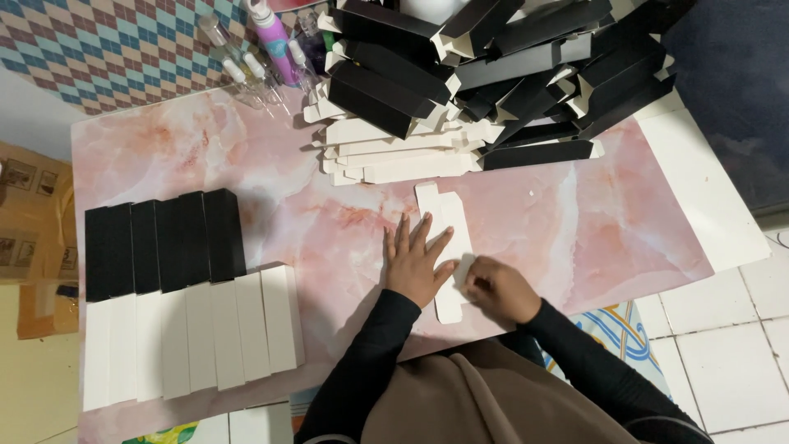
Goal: Folding flat cardboard templates into rectangular boxes and stacking them on a table.
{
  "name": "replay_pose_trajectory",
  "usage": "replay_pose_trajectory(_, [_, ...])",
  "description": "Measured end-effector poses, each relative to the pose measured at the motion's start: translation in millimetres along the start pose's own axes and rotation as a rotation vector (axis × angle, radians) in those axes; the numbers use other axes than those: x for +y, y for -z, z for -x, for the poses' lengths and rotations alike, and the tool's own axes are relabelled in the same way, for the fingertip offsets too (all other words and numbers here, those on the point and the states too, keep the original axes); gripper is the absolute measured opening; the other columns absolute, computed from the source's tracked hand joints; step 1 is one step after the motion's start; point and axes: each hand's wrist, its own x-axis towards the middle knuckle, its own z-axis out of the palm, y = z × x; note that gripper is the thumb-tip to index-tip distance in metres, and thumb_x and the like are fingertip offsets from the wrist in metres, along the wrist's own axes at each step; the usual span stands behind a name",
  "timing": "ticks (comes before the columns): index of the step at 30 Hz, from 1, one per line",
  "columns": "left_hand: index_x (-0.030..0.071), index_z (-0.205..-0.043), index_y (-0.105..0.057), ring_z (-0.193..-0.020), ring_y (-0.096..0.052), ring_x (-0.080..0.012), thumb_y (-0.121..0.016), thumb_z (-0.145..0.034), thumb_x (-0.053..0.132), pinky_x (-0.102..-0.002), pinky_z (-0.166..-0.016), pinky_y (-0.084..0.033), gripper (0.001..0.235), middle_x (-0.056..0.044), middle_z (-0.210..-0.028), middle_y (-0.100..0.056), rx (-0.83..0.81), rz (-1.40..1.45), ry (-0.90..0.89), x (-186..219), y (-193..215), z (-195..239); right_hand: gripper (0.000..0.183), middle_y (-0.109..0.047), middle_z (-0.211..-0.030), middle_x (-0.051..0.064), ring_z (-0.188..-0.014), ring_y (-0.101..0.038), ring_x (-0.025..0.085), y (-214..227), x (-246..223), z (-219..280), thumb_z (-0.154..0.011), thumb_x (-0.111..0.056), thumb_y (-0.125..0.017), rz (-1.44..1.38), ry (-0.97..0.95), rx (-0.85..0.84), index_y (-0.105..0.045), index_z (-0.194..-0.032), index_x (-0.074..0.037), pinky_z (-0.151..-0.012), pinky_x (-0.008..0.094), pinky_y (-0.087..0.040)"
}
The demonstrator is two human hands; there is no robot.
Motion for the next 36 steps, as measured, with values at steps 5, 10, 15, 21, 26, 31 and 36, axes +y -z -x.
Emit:
replay_pose_trajectory(5, [0.035,-0.159,-0.026,-0.154,0.000,-0.0435,-0.029,-0.099,0.067,-0.065,-0.118,0.006,0.068,-0.006,-0.169,-0.015,-0.064,0.040,0.009,2.5,8.6,-1.5,0.015,-0.066,-0.085,0.012,-0.084,-0.069,0.040,21.8,40.7,-58.7,-0.084,-0.023,-0.075,0.155,-0.029,0.143,-0.067,-0.090,-0.013,-0.072,0.048,-0.055])
replay_pose_trajectory(10, [0.037,-0.158,-0.027,-0.155,-0.001,-0.0417,-0.030,-0.099,0.066,-0.063,-0.118,0.006,0.066,-0.007,-0.169,-0.015,-0.115,0.081,0.030,5.2,21.2,-1.3,0.014,-0.066,-0.087,0.009,-0.084,-0.070,0.035,33.1,52.5,-114.5,-0.086,-0.023,-0.077,0.265,-0.063,0.193,-0.070,-0.092,-0.013,-0.073,0.044,-0.057])
replay_pose_trajectory(15, [0.039,-0.157,-0.029,-0.155,-0.002,-0.0403,-0.030,-0.099,0.067,-0.062,-0.118,0.007,0.065,-0.006,-0.168,-0.017,-0.129,0.090,0.045,5.4,23.9,-2.3,0.017,-0.064,-0.090,0.005,-0.087,-0.071,0.031,28.2,52.0,-147.1,-0.090,-0.028,-0.075,0.368,-0.065,0.179,-0.070,-0.098,-0.014,-0.074,0.041,-0.058])
replay_pose_trajectory(21, [0.037,-0.157,-0.030,-0.155,-0.003,-0.0419,-0.030,-0.099,0.065,-0.062,-0.118,0.009,0.065,-0.009,-0.168,-0.018,-0.129,0.109,0.042,4.6,25.5,-4.1,0.015,-0.062,-0.090,0.005,-0.083,-0.070,0.030,31.6,42.3,-140.3,-0.089,-0.023,-0.075,0.405,-0.055,0.153,-0.067,-0.096,-0.012,-0.073,0.039,-0.059])
replay_pose_trajectory(26, [0.037,-0.157,-0.031,-0.154,-0.004,-0.0420,-0.031,-0.099,0.066,-0.063,-0.118,0.008,0.065,-0.009,-0.167,-0.020,-0.129,0.105,0.045,4.4,26.7,-4.8,0.014,-0.059,-0.089,0.003,-0.081,-0.070,0.029,28.1,49.6,-125.0,-0.088,-0.021,-0.075,0.464,-0.039,0.142,-0.066,-0.094,-0.012,-0.071,0.038,-0.060])
replay_pose_trajectory(31, [0.037,-0.157,-0.030,-0.155,0.000,-0.0421,-0.029,-0.099,0.066,-0.063,-0.117,0.010,0.065,-0.009,-0.168,-0.018,-0.140,0.103,0.042,4.7,24.4,-4.5,0.015,-0.060,-0.092,0.007,-0.085,-0.071,0.034,28.9,51.6,-118.2,-0.089,-0.018,-0.074,0.411,-0.060,0.130,-0.065,-0.096,-0.009,-0.074,0.043,-0.061])
replay_pose_trajectory(36, [0.036,-0.158,-0.030,-0.155,0.000,-0.0430,-0.030,-0.099,0.066,-0.063,-0.117,0.009,0.066,-0.009,-0.168,-0.017,-0.108,0.080,0.031,4.3,21.0,-4.0,0.018,-0.061,-0.091,0.006,-0.084,-0.071,0.034,26.6,57.1,-128.2,-0.088,-0.022,-0.075,0.367,-0.088,0.160,-0.065,-0.097,-0.010,-0.073,0.044,-0.061])
